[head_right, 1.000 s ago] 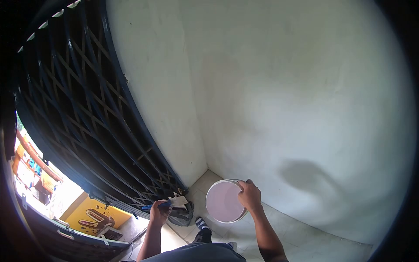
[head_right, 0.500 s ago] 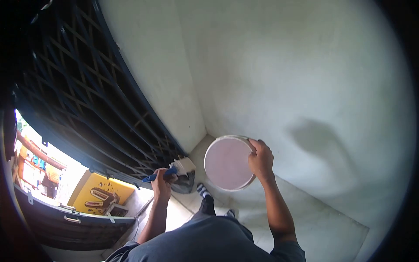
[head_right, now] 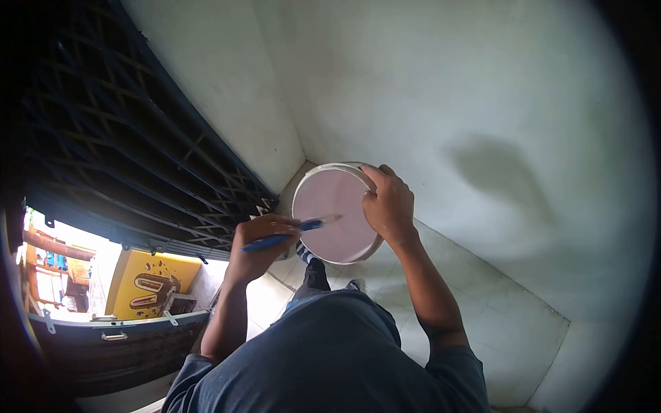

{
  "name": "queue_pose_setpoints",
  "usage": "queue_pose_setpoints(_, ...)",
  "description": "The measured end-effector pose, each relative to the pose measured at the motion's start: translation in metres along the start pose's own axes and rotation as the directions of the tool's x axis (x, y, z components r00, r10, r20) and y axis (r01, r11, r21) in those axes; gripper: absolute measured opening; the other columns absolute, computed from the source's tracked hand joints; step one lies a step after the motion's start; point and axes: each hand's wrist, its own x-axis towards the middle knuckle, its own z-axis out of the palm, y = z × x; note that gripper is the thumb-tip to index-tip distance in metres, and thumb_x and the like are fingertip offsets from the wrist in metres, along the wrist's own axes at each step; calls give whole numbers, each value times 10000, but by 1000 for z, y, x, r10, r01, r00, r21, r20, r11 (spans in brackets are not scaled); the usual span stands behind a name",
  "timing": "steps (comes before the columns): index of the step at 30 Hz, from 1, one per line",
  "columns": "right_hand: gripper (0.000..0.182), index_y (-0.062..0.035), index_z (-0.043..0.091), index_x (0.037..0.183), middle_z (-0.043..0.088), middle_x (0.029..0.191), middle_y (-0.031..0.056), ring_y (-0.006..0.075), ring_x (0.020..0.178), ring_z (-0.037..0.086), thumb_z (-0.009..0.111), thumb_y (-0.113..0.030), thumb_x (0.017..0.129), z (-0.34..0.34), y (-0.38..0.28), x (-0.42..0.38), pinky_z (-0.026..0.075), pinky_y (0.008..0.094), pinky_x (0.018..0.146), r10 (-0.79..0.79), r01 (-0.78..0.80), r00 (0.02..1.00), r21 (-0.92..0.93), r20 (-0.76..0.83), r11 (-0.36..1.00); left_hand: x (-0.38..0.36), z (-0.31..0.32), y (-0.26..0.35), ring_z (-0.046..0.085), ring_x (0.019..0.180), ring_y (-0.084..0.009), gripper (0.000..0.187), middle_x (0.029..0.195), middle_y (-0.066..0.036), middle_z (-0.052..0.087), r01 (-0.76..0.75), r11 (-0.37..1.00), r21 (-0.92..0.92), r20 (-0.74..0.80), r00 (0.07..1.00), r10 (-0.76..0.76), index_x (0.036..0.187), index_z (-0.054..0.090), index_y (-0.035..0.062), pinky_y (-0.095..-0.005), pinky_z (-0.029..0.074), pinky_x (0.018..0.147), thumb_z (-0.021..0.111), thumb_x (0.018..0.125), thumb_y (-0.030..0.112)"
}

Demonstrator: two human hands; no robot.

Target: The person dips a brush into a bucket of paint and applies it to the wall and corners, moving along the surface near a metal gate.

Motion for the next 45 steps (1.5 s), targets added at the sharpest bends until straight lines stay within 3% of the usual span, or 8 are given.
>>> queue_pose_setpoints(3, 387, -47, 631, 1067, 632, 977, 139, 360, 856, 624, 518, 4, 700, -5, -8, 2, 504, 451, 746, -21, 22, 999, -21, 39, 1000, 15, 14, 10, 676, 872, -274, 197, 914, -158, 689, -65, 993, 103, 149, 988, 49, 965, 697, 1, -327, 520, 773, 682, 770, 23)
queue_pose_setpoints(6, 376, -53, 634, 1066, 634, 980, 133, 356, 845, 629, 522, -11, 710, -13, -18, 4, 509, 450, 752, -36, 36, 995, -4, 91, 999, 30, 22, 14, 683, 875, -253, 194, 950, -140, 699, 65, 944, 323, 296, 941, -166, 976, 706, 25, -318, 529, 795, 657, 789, 42)
queue_pose_setpoints(9, 374, -53, 634, 1071, 636, 981, 129, 347, 822, 638, 524, -17, 715, -11, -25, 4, 518, 443, 748, -124, 128, 988, -31, 94, 991, 49, 33, 9, 681, 874, -260, 205, 940, -146, 698, 41, 909, 414, 382, 899, -214, 969, 708, 25, -328, 529, 798, 650, 773, 32)
queue_pose_setpoints(16, 378, -49, 636, 1073, 636, 976, 121, 330, 777, 652, 538, -16, 709, -10, -33, 7, 534, 420, 704, -231, 234, 968, -21, 94, 972, 68, 53, -17, 654, 843, -348, 204, 855, -197, 679, -84, 917, 389, 460, 881, -114, 899, 715, 12, -383, 506, 799, 623, 719, -15)
queue_pose_setpoints(38, 401, -31, 642, 1058, 646, 993, 135, 324, 804, 649, 512, 50, 688, 1, -37, 9, 530, 404, 738, -201, 200, 965, 23, 167, 980, 46, 44, -30, 655, 824, -354, 202, 876, -188, 678, -141, 878, 458, 413, 908, -70, 877, 715, 29, -395, 509, 783, 593, 735, -47)
queue_pose_setpoints(40, 402, -29, 641, 1060, 645, 994, 137, 326, 809, 648, 510, 51, 688, 1, -36, 12, 530, 404, 740, -204, 202, 966, 30, 158, 979, 47, 40, -20, 670, 849, -292, 188, 949, -123, 698, -21, 896, 444, 374, 913, -164, 928, 722, 57, -344, 519, 810, 669, 754, 13)
queue_pose_setpoints(44, 367, -55, 640, 1065, 645, 1015, 128, 345, 791, 655, 527, -11, 718, 13, -31, 14, 536, 428, 709, -250, 249, 960, 24, 125, 968, 34, 34, -27, 687, 802, -252, 167, 900, -128, 702, 1, 878, 478, 266, 953, -146, 929, 712, 45, -322, 535, 770, 682, 766, 24)
queue_pose_setpoints(45, 367, -55, 640, 1065, 645, 1015, 128, 345, 791, 655, 527, -11, 718, 14, -31, 16, 536, 428, 709, -249, 248, 961, 23, 120, 968, 31, 33, -24, 688, 787, -232, 148, 864, -129, 696, 143, 923, 358, 143, 968, -205, 939, 692, 13, -314, 541, 749, 676, 793, 34)
